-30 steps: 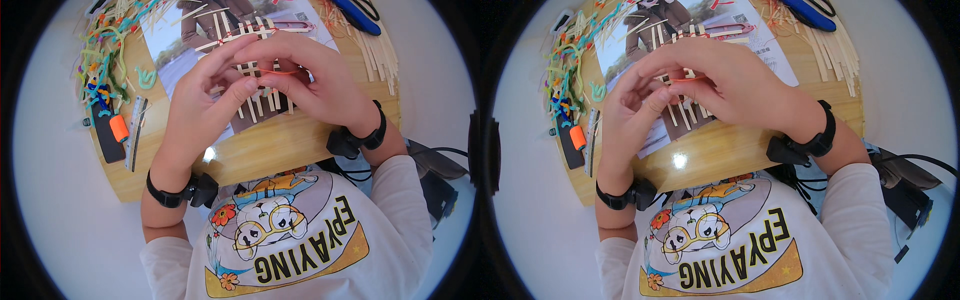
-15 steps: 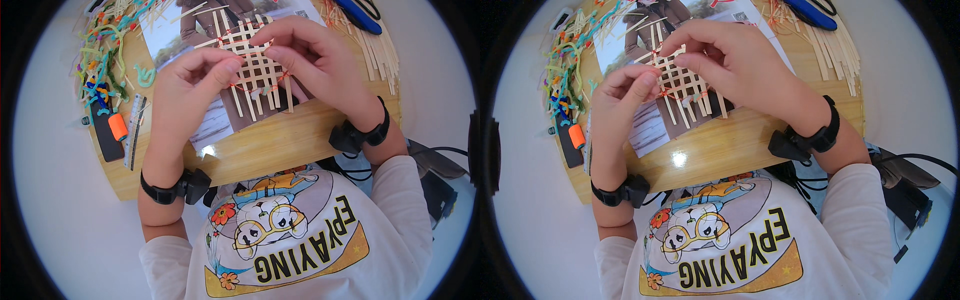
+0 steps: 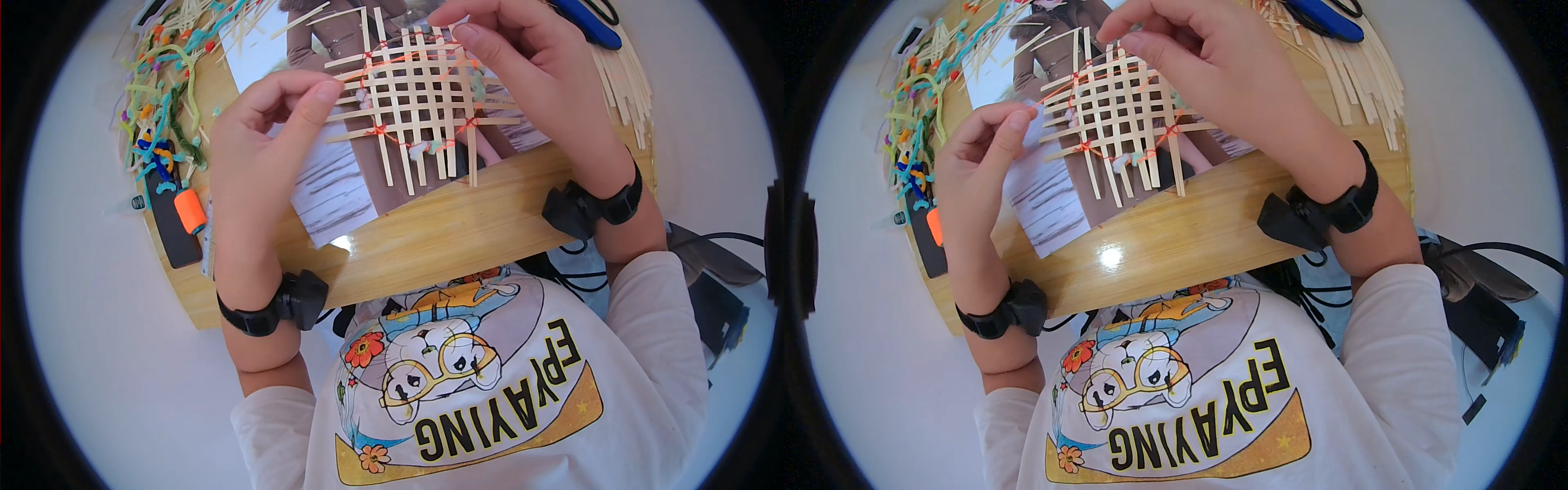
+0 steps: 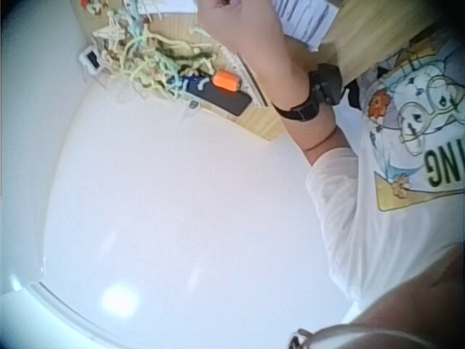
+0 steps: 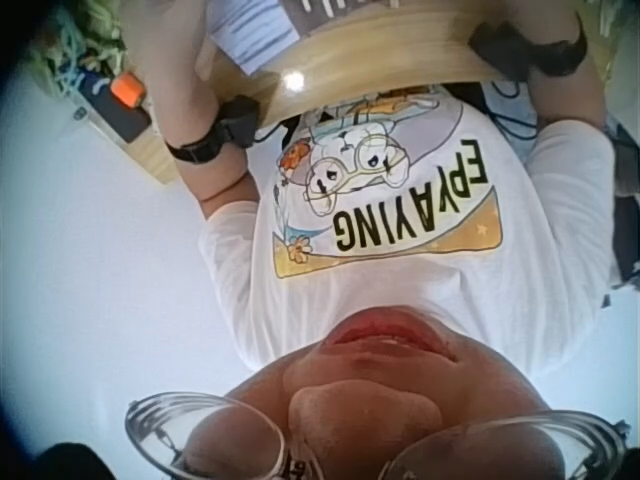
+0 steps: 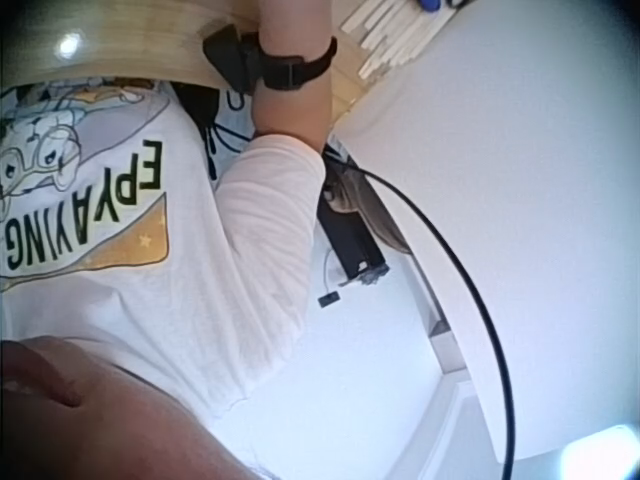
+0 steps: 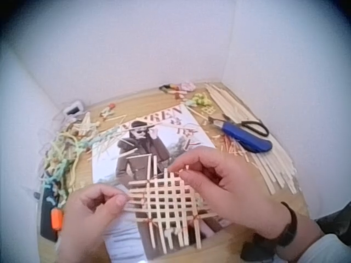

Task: Weaving thin bamboo strips together and securing them with orange thread.

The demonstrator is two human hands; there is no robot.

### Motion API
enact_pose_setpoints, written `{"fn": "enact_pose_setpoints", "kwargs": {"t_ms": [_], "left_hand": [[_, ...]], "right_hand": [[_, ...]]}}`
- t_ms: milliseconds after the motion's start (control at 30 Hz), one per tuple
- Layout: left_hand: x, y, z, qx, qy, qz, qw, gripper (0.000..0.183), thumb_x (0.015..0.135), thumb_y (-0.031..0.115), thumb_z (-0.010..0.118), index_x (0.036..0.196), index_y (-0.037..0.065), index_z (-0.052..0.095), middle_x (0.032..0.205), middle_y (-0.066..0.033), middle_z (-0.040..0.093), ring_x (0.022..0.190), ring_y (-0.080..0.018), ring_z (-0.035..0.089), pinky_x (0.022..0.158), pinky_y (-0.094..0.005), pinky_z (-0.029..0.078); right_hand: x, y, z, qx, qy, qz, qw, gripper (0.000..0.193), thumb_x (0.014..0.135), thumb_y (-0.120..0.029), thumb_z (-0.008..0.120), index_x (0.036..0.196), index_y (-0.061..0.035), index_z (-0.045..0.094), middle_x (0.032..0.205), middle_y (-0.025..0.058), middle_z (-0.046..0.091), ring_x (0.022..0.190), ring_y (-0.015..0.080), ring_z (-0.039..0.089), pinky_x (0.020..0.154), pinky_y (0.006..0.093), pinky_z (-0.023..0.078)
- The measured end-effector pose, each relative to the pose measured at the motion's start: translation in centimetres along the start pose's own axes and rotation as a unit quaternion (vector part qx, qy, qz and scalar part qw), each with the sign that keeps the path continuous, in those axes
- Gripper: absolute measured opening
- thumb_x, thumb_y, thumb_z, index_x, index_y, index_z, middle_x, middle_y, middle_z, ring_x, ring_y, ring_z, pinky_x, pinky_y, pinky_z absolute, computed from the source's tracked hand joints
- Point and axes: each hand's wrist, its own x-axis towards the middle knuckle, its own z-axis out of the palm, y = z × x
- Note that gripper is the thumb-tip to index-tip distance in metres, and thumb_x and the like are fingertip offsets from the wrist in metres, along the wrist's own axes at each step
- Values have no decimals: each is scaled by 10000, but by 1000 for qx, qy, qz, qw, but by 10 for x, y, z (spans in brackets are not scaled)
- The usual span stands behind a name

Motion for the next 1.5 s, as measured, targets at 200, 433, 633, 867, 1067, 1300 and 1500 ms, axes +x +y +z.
{"fn": "enact_pose_setpoints", "kwargs": {"t_ms": [200, 433, 633, 867, 1067, 1300, 1500], "left_hand": [[4, -2, -9, 81, 35, 23, 996, 208, 840, 203, 692, 921, 12, 687, 743, 27, 605, 705, -50, 514, 643, -190, 412], [0, 0, 3, 121, 52, 117, 984, 146, 820, 148, 692, 867, 10, 681, 737, 1, 625, 667, -80, 525, 629, -232, 431], [-13, 6, 26, 182, -32, 265, 947, 81, 761, 70, 705, 820, 36, 662, 713, -54, 598, 633, -159, 561, 593, -267, 439], [-15, 9, 28, 144, -18, 258, 955, 98, 758, 61, 713, 838, 31, 665, 724, -55, 611, 630, -158, 568, 585, -266, 447], [-12, 10, 20, 127, 9, 223, 966, 87, 786, 57, 697, 850, 6, 666, 742, -54, 618, 668, -130, 569, 626, -243, 450], [6, -10, 15, 168, 92, 114, 975, 261, 806, 235, 708, 934, 12, 663, 846, -61, 622, 798, -159, 565, 740, -280, 447], [15, -27, 11, 293, 57, 143, 944, 328, 753, 312, 743, 922, 39, 679, 914, -98, 615, 879, -238, 566, 795, -343, 441]], "right_hand": [[0, -4, -1, -9, 9, -3, 1000, 128, 903, -28, 549, 1006, -9, 623, 864, 42, 641, 759, 70, 585, 666, 199, 461], [-3, 1, -5, -294, 74, -168, 938, 100, 900, -58, 573, 957, -4, 635, 840, 37, 638, 735, 52, 576, 626, 194, 445], [-19, 0, 23, -9, -77, -155, 985, 314, 841, -14, 608, 1154, -31, 594, 998, 42, 640, 737, 78, 577, 661, 223, 469], [-20, 13, 30, 29, -95, -62, 993, 251, 851, -128, 637, 1091, -60, 601, 753, 69, 628, 610, 165, 577, 573, 276, 472], [-14, 11, 18, 0, -56, -48, 997, 131, 871, -126, 626, 971, -44, 645, 641, 9, 570, 558, 62, 522, 514, 217, 413], [-13, 11, 12, 38, -16, -12, 999, 110, 916, -85, 577, 997, -19, 611, 821, 12, 651, 670, 19, 574, 579, 163, 442], [-7, 7, 8, 38, -52, 28, 998, 99, 891, -101, 596, 947, -28, 634, 683, -15, 572, 591, 17, 505, 511, 180, 386]]}}
